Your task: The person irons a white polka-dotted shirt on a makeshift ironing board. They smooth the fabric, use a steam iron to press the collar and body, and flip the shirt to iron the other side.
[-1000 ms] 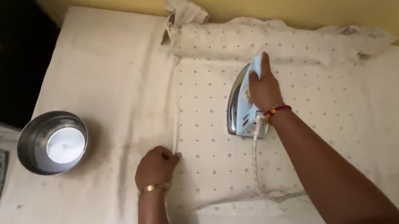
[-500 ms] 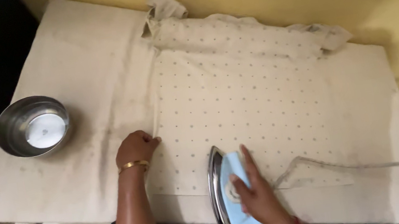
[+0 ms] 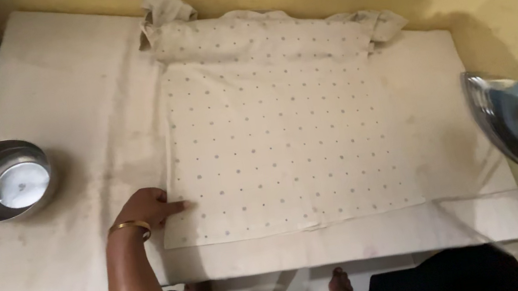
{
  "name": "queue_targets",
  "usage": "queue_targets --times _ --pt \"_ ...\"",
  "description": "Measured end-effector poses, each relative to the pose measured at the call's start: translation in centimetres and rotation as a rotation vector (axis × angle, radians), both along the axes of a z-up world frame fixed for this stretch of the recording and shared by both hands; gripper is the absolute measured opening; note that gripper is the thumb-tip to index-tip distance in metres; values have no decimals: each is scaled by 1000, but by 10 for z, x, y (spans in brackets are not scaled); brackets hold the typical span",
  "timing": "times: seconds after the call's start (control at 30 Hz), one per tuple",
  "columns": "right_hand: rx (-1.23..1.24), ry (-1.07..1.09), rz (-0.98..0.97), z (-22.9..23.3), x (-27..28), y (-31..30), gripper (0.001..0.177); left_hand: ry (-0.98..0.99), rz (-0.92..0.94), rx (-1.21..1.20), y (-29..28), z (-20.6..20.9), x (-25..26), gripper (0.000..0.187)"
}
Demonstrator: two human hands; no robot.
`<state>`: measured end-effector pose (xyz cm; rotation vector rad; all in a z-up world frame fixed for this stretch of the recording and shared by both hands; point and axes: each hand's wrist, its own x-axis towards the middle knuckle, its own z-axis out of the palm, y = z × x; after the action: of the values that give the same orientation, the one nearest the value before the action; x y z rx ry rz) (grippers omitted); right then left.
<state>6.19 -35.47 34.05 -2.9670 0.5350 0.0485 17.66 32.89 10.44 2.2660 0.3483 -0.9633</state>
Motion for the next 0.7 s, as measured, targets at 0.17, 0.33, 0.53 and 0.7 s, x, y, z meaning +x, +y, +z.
queue_targets --times 0.17,0.33,0.53,0.7 --pt "133 184 591 -91 53 67 57 51 -124 -27 7 -8 -6 44" --pt "191 433 805 -144 64 207 35 110 -145 -57 22 -8 -16 41" --pt "45 510 826 -160 51 247 24 126 -196 -70 29 -12 -23 32" --pt "-13 588 761 -155 51 241 30 92 -71 -171 37 -12 -37 31"
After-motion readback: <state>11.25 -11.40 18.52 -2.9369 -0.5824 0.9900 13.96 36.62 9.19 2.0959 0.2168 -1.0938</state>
